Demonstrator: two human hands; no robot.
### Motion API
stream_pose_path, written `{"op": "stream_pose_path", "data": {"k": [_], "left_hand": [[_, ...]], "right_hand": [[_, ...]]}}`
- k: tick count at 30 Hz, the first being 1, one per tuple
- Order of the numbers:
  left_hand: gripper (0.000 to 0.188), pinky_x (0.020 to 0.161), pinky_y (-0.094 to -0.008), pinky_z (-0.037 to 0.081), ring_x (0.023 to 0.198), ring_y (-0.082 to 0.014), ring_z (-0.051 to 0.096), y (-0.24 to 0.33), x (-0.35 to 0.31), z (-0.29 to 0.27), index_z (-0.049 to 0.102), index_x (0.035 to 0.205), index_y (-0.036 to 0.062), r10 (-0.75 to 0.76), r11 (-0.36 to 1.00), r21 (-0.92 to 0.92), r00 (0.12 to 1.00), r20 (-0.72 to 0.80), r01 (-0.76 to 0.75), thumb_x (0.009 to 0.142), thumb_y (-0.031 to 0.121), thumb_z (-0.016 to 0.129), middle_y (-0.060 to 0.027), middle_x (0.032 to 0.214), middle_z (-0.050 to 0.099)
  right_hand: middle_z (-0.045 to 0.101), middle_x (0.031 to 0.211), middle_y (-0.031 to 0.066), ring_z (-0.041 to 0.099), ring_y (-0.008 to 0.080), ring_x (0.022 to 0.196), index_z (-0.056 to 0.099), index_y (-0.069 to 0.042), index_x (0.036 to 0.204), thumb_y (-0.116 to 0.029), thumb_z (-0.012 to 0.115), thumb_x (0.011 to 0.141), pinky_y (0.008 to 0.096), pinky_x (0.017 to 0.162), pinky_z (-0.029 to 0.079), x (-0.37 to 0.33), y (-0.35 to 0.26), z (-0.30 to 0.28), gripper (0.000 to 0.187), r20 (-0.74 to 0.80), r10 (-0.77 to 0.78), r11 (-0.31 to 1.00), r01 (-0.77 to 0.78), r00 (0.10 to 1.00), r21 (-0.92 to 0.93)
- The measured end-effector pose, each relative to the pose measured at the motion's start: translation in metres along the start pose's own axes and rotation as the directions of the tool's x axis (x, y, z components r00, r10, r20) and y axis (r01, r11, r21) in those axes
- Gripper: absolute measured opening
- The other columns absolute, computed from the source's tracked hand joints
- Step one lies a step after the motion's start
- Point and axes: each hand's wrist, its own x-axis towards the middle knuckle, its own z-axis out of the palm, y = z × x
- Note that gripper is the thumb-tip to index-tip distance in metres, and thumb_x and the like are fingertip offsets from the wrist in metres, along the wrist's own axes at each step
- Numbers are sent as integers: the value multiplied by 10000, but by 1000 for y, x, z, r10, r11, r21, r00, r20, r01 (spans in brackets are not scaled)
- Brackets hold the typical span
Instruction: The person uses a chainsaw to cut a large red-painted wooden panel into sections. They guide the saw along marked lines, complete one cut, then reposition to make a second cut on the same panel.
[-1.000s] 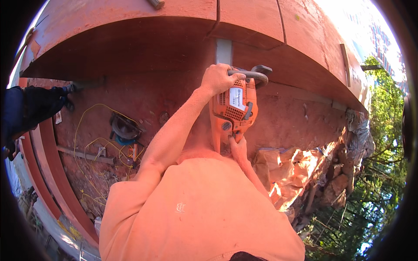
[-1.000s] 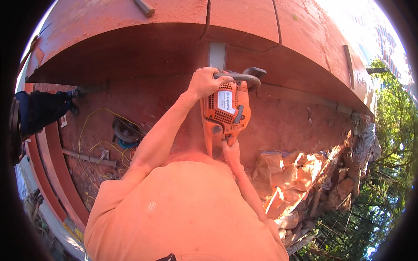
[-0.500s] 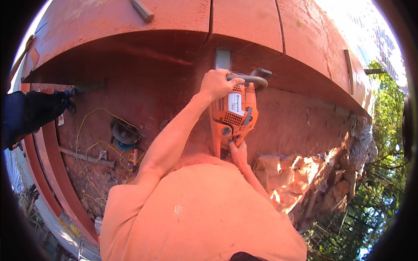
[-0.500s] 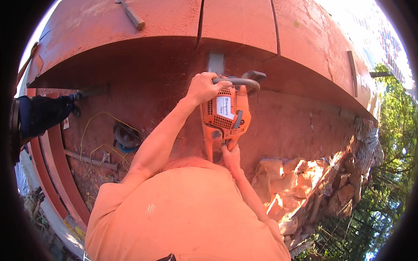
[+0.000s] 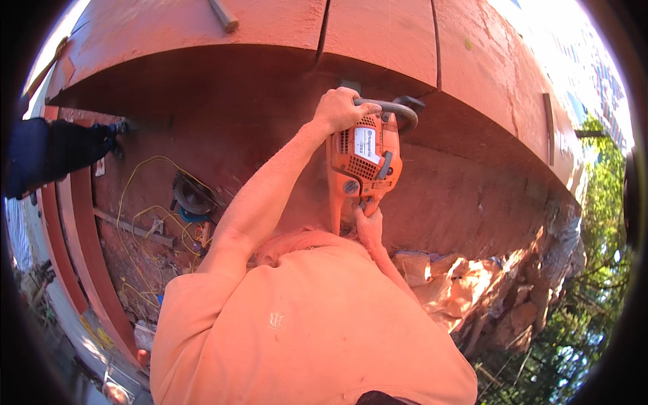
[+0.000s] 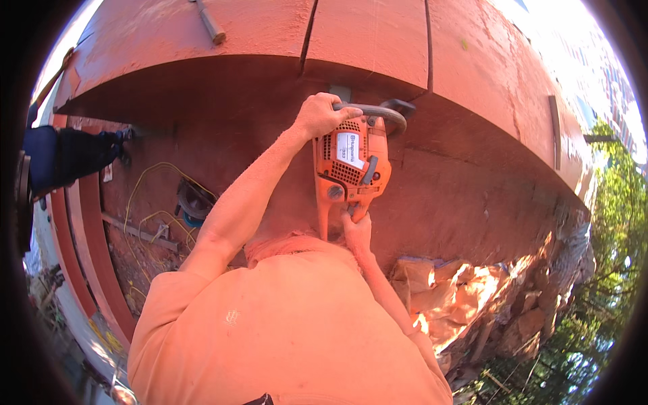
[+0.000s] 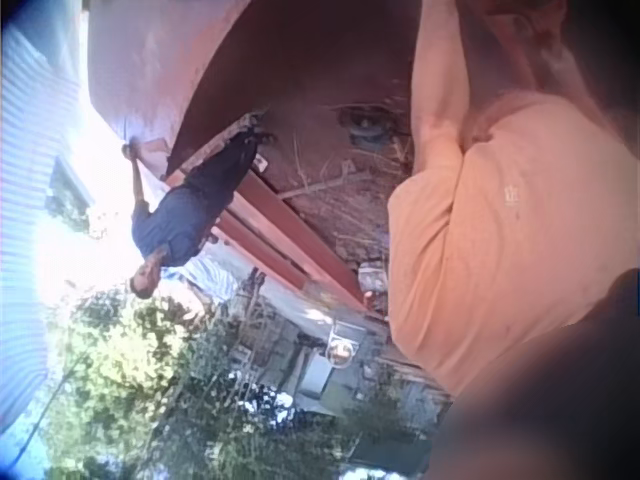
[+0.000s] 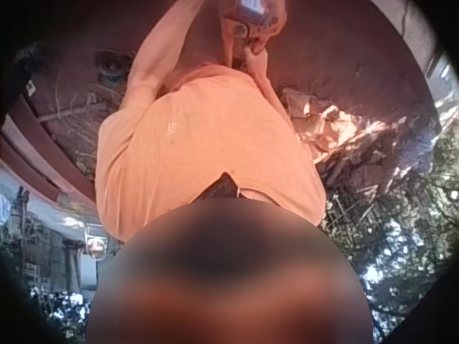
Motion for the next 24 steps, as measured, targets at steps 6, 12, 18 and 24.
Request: {"op": "stream_pose_path", "data": {"k": [6, 12, 18, 24], "left_hand": [[548, 580, -366, 560, 626, -224, 724, 9, -19, 21, 758, 776, 34, -36, 999, -7, 999, -18, 36, 827, 579, 789, -114, 641, 703], [546, 556, -351, 550, 585, -209, 700, 10, -55, 35, 753, 751, 38, -32, 999, -15, 999, -24, 32, 842, 576, 778, -100, 610, 685], [557, 546, -357, 543, 563, -207, 684, 5, -73, 34, 747, 740, 38, -32, 999, -16, 999, -14, 31, 842, 585, 775, -101, 596, 673], [572, 583, -373, 568, 609, -242, 719, 2, -87, 36, 760, 775, 25, -31, 1000, 4, 999, -22, 31, 835, 594, 768, -139, 646, 704]], "right_hand": [[576, 752, 44, 557, 125, 635, 570, -9, 1028, -214, 679, 933, 319, 591, 459, -5, 31, -16, 250, -139, -245, 969, 236, 960, -77], [606, 773, 57, 544, 114, 589, 579, 6, 1078, -224, 693, 941, 299, 537, 436, -35, 58, -28, 291, -121, -142, 989, 146, 982, 27], [684, 944, 129, 645, 209, 870, 604, 58, 1131, -265, 735, 878, 373, 792, 513, -65, 53, -17, 430, -90, -12, 1000, 14, 996, 22], [686, 936, 135, 644, 215, 842, 616, 60, 1134, -274, 728, 872, 377, 779, 518, -67, 62, -18, 439, -109, -30, 999, 28, 994, -25]]}}
